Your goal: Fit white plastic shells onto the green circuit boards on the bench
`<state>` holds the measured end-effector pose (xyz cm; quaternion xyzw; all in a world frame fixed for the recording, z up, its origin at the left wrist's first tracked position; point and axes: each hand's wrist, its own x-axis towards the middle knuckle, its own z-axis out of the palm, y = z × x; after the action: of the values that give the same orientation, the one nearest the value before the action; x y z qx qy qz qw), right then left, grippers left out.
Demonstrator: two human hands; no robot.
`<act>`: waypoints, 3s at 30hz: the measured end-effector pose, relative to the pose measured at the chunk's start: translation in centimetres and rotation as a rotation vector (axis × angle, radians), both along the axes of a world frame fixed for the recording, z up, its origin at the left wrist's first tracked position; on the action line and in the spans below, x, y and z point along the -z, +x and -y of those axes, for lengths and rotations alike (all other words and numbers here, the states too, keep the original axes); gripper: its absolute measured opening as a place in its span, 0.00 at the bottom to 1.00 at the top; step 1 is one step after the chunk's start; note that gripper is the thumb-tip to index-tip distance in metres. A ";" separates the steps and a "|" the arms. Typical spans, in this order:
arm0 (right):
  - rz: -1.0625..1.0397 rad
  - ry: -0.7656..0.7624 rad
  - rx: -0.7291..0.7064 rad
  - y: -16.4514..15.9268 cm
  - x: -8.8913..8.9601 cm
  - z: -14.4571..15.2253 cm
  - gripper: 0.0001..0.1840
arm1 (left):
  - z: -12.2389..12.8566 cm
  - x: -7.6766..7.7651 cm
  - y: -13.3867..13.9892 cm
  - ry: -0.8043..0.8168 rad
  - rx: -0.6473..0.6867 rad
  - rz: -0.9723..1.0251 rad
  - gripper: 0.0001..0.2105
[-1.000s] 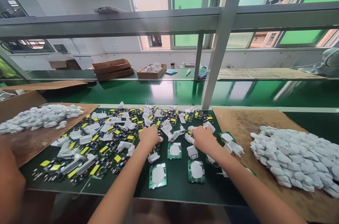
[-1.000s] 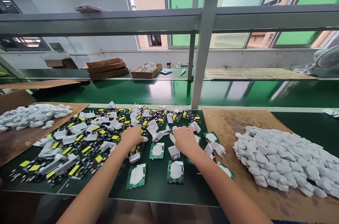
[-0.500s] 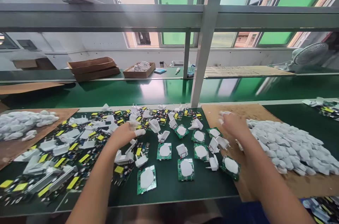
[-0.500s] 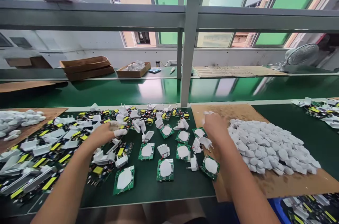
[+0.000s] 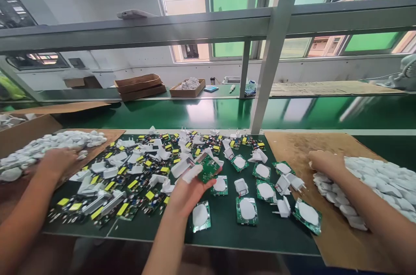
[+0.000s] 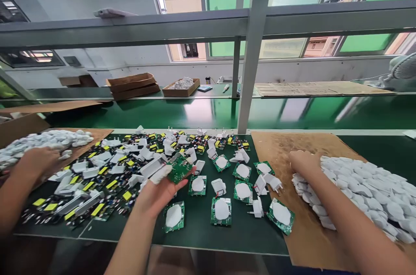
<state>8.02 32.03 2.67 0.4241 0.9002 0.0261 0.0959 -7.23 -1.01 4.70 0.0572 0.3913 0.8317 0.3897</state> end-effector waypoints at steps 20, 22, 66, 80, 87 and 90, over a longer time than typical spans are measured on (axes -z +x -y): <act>-1.093 -0.190 -1.021 -4.0 -0.4 18.6 0.12 | -2.8 1.1 5.8 -0.008 -0.001 -0.028 0.09; -1.068 -0.223 -1.012 -3.9 -0.1 18.3 0.15 | -2.8 1.5 5.8 -0.084 -0.014 -0.115 0.14; -1.029 -1.379 -0.588 -4.8 0.3 20.5 0.24 | -1.6 2.9 6.3 -0.144 -0.098 -0.151 0.15; -0.929 -1.251 -0.604 -4.3 0.3 20.0 0.22 | -1.8 2.3 6.3 -0.124 -0.051 -0.102 0.15; -0.950 -1.297 -0.636 -4.5 0.7 19.9 0.20 | -1.3 2.3 6.1 -0.134 0.014 -0.210 0.16; -0.960 -1.336 -0.614 -4.6 0.7 20.0 0.24 | -1.3 2.3 6.1 -0.110 0.003 -0.188 0.17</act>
<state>3.40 12.06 1.94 -0.0166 0.7447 -0.6629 -0.0764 -1.13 0.31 2.38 0.1141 0.4710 0.7995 0.3549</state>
